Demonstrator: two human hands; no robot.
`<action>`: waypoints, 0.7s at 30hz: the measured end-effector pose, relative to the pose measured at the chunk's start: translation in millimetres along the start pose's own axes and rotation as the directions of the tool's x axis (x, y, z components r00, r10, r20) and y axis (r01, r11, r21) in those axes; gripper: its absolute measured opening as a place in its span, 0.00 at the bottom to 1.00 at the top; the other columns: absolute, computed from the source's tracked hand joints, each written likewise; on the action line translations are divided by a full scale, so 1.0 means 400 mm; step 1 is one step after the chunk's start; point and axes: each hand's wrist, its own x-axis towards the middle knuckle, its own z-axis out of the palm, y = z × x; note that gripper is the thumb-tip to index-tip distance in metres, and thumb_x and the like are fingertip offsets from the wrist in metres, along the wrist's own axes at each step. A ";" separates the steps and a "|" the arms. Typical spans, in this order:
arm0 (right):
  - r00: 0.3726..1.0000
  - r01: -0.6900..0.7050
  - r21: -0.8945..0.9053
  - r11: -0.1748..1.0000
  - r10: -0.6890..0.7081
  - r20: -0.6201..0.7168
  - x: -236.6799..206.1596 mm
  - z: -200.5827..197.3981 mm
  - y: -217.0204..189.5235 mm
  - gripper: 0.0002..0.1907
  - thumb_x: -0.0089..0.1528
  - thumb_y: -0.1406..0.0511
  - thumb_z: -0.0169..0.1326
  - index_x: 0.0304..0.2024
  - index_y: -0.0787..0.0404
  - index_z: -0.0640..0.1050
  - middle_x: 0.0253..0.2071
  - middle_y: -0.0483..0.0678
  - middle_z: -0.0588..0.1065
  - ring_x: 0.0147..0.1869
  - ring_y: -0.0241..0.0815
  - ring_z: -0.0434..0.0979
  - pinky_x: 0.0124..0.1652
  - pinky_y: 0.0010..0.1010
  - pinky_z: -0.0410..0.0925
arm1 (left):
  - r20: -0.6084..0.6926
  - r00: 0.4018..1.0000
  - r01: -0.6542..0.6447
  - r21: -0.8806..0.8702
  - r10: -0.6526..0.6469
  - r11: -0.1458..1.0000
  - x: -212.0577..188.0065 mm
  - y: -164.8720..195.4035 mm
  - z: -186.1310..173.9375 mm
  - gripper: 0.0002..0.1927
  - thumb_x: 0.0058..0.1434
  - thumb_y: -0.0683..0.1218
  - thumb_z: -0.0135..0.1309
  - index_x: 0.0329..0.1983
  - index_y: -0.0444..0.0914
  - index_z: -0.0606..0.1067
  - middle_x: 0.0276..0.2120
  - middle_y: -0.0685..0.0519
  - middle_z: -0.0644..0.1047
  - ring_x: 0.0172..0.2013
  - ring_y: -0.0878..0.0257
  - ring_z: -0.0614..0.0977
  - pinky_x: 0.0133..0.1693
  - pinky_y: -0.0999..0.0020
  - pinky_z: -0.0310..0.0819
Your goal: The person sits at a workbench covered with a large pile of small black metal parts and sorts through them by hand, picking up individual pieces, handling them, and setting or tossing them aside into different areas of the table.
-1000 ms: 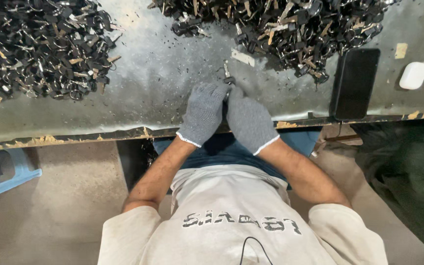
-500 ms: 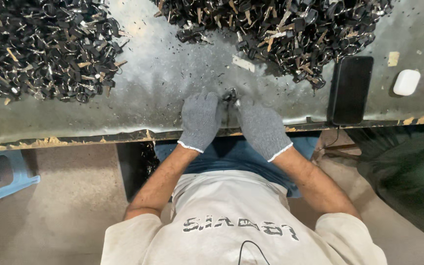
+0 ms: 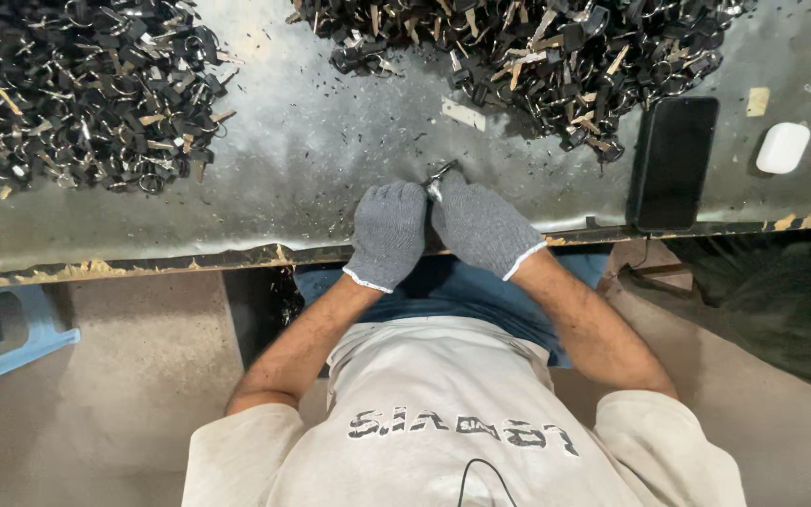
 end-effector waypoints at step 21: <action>0.999 0.034 0.091 0.995 -0.033 -0.020 -0.014 -0.064 -0.020 0.15 0.67 0.61 0.53 0.46 0.69 0.72 0.29 0.63 0.76 0.32 0.67 0.79 0.30 0.54 0.71 | -0.033 0.998 0.045 -0.021 -0.046 0.999 -0.004 0.005 -0.014 0.04 0.58 0.41 0.56 0.32 0.39 0.72 0.28 0.47 0.74 0.32 0.48 0.78 0.37 0.52 0.71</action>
